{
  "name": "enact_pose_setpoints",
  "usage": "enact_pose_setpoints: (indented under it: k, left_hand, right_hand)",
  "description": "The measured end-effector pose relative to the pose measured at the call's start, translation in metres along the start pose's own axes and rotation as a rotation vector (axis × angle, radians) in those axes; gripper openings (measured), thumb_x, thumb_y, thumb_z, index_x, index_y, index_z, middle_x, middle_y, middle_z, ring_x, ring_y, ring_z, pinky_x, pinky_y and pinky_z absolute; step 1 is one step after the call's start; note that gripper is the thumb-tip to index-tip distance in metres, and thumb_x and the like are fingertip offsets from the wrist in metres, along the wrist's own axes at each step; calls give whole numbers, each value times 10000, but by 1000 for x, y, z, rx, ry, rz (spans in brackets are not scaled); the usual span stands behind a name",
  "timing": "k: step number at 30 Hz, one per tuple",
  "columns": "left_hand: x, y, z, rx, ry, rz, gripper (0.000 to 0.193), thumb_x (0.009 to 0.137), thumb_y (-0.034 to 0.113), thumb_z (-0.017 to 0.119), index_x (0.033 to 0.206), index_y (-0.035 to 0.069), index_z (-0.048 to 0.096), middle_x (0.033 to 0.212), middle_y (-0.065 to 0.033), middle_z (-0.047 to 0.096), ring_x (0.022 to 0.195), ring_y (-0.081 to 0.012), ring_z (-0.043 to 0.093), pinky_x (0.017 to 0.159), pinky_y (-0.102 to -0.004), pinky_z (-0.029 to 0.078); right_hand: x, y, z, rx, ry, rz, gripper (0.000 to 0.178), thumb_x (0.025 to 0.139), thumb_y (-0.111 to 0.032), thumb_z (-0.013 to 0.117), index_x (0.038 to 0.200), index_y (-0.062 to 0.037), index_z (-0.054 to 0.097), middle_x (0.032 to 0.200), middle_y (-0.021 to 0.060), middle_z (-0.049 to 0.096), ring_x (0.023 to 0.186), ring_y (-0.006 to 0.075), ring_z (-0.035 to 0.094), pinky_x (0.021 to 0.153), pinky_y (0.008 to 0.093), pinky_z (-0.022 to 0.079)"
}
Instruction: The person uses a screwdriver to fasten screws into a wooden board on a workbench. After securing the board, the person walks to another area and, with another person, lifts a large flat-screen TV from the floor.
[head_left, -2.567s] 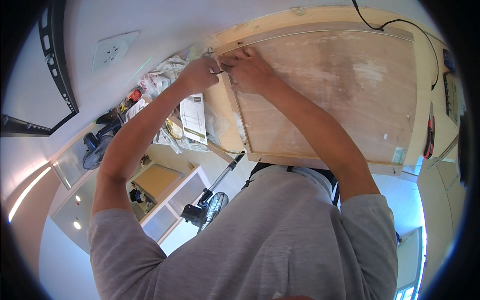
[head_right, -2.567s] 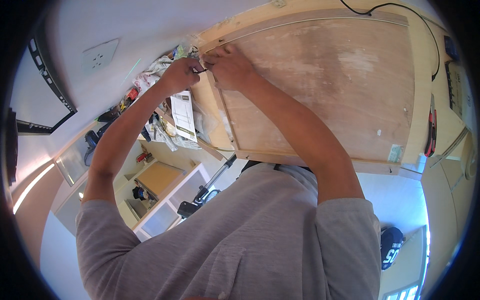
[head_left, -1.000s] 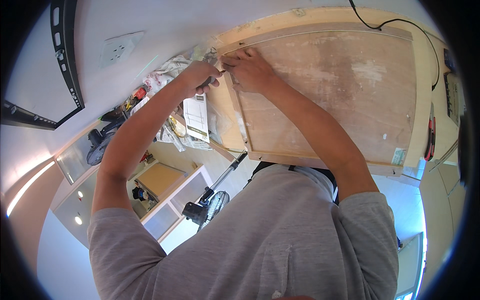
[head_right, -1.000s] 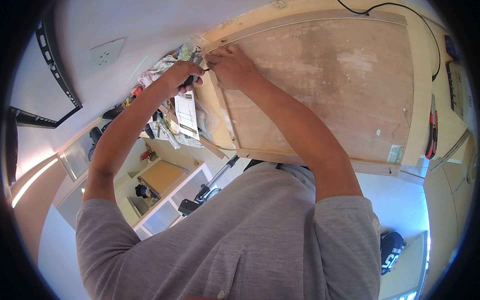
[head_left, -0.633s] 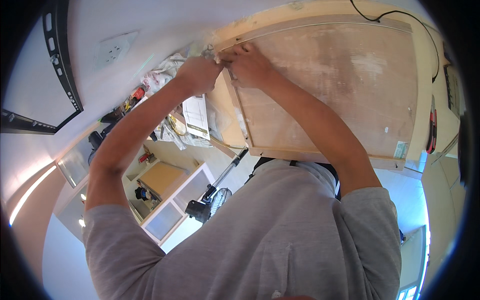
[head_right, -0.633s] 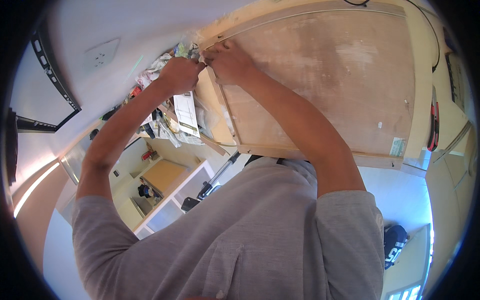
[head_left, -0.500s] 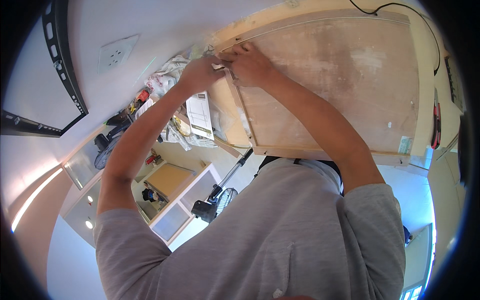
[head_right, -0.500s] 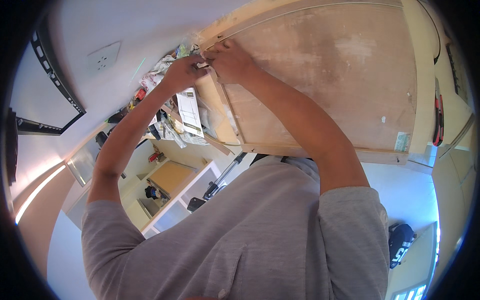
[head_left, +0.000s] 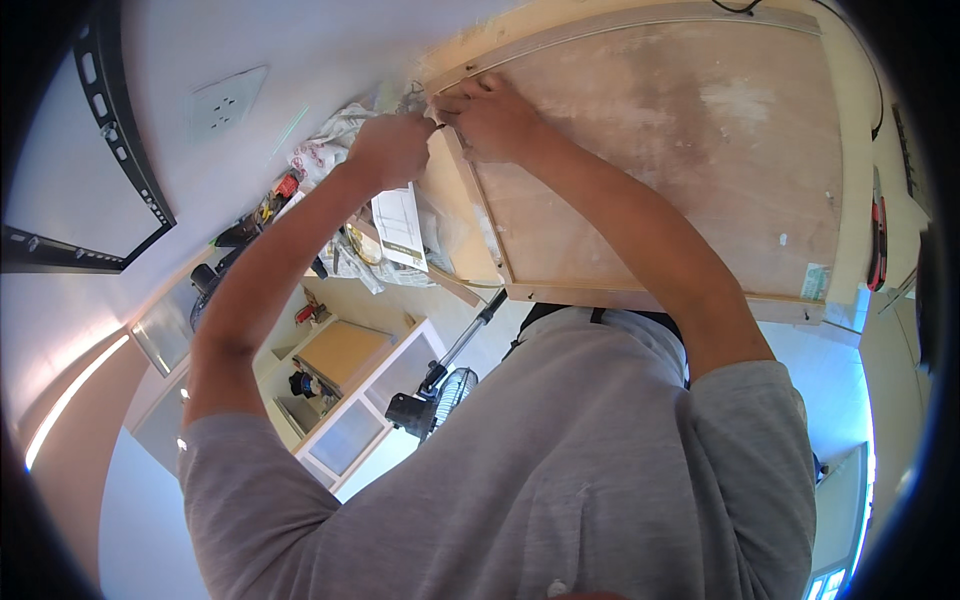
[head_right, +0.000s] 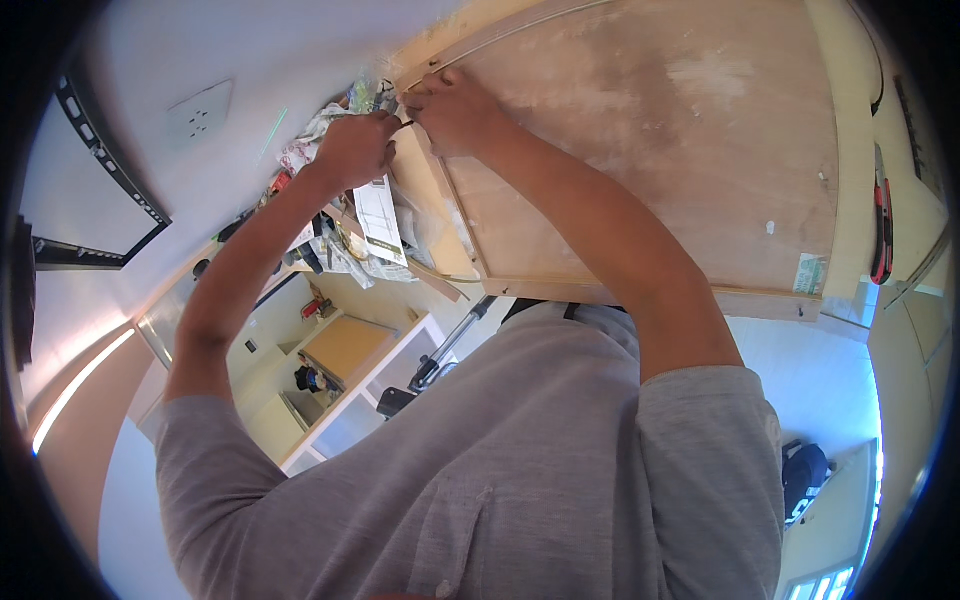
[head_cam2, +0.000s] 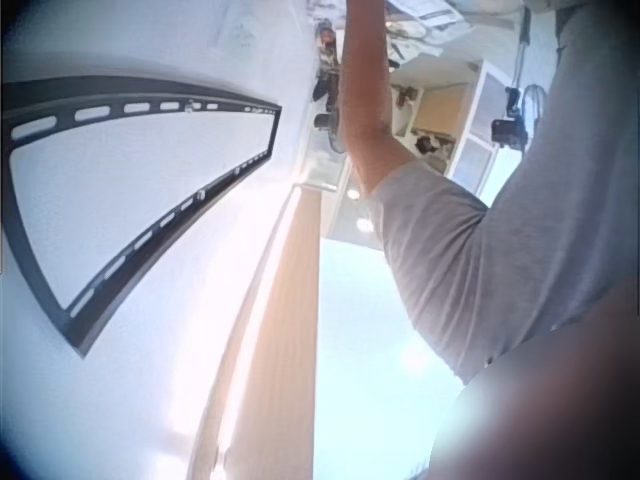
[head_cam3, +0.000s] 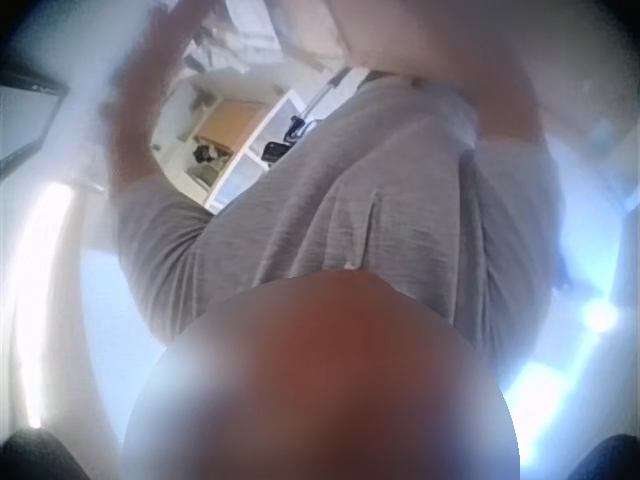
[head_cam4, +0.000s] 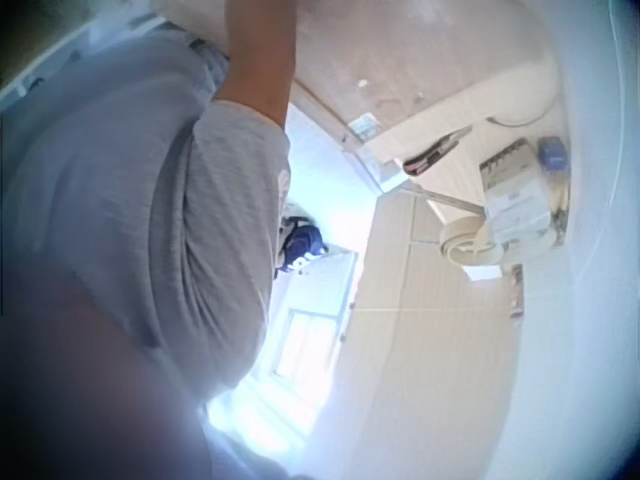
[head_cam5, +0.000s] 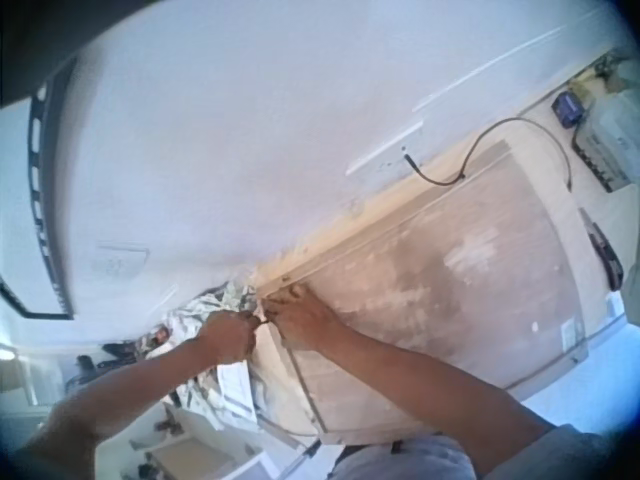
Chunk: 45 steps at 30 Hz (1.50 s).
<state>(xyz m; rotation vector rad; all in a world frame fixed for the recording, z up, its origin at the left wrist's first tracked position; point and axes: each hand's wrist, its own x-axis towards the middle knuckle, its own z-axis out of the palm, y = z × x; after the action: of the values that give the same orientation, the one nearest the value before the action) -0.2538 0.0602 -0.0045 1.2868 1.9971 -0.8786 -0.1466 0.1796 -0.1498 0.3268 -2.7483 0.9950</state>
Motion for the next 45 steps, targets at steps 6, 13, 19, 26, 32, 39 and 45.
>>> enact_pose_setpoints:
  k: [6,13,19,26,32,39,45]
  left_hand:
    - [17,-23,6,-1491,-286,-664,245,847,119,702,1082,52,689,826,-93,677,476,-128,522,407,-306,396]
    - [18,-12,12,-160,-81,42,358,797,114,730,1143,37,681,842,-106,691,669,-196,648,623,-354,533]
    - [4,-2,-4,-317,118,28,430,842,185,751,1248,70,666,858,-83,699,724,-194,660,674,-371,554]
    - [15,-14,3,-1465,-228,-617,175,857,147,705,980,34,653,764,-93,663,517,-146,556,400,-259,376]
    - [5,8,-2,3,97,13,293,824,158,696,1104,73,682,881,-113,726,829,-285,732,660,-420,582]
    - [3,-7,4,-936,65,-266,219,851,167,736,1033,57,684,902,-124,696,648,-182,649,533,-337,507]
    - [15,-12,3,-1455,-192,-606,102,796,105,710,873,43,685,685,-104,647,515,-176,577,422,-301,421]
  right_hand:
    - [1,0,-2,-20,17,-5,488,737,-400,804,1173,-182,776,1440,-99,606,1303,150,498,1033,370,364]
    - [2,1,-1,-2,-97,11,602,741,-400,838,1297,-207,708,1499,-87,547,1326,182,487,1058,405,363]
    - [2,0,-4,-24,-50,9,548,746,-389,819,1253,-200,729,1477,-93,568,1315,167,496,1054,392,360]
    - [-1,0,-1,19,29,-2,456,732,-345,803,1151,-167,780,1432,-87,612,1299,150,511,1064,359,349]
    - [0,2,-1,21,-1,2,471,727,-366,820,1151,-163,779,1434,-90,607,1299,148,507,1067,363,350]
    - [0,-1,-5,45,-5,14,444,721,-356,816,1120,-162,789,1365,-90,635,1273,143,515,1047,372,358]
    - [1,0,-1,16,-41,12,520,723,-343,839,1208,-179,746,1426,-89,586,1261,170,526,1045,386,368]
